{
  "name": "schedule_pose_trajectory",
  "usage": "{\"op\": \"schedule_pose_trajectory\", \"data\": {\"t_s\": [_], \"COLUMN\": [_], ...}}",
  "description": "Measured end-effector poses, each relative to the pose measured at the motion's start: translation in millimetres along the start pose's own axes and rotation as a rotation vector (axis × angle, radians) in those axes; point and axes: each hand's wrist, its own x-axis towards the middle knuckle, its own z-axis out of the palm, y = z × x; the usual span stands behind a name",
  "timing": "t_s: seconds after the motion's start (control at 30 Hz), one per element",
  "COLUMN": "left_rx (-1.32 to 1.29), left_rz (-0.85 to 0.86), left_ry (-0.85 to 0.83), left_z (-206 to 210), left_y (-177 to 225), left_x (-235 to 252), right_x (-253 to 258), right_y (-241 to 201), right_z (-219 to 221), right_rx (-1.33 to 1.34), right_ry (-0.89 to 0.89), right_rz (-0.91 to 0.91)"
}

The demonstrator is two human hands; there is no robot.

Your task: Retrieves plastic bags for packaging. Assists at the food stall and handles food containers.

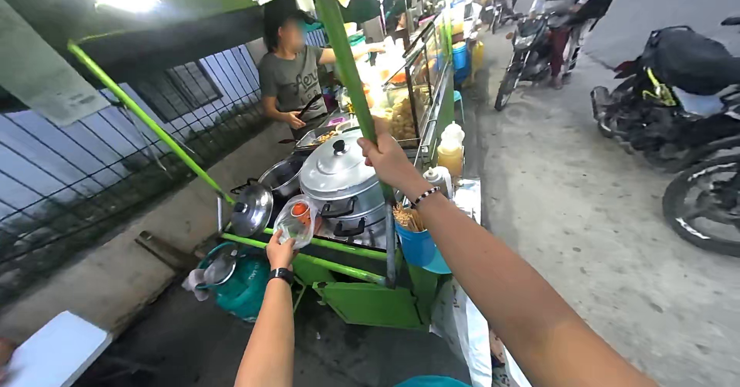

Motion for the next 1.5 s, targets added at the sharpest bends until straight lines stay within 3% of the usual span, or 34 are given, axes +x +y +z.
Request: {"op": "schedule_pose_trajectory", "data": {"t_s": [0.7, 1.5], "left_rx": [0.073, -0.053], "left_rz": [0.084, 0.039], "left_ry": [-0.050, -0.090], "left_z": [-8.5, -7.1], "left_y": [-4.7, -6.8], "left_x": [5.1, 5.9], "right_x": [-3.1, -3.4], "right_y": [0.6, 3.3], "right_z": [3.7, 6.1], "right_rx": [-0.042, -0.022], "right_ry": [0.018, 0.051], "right_rz": [0.022, -0.017]}}
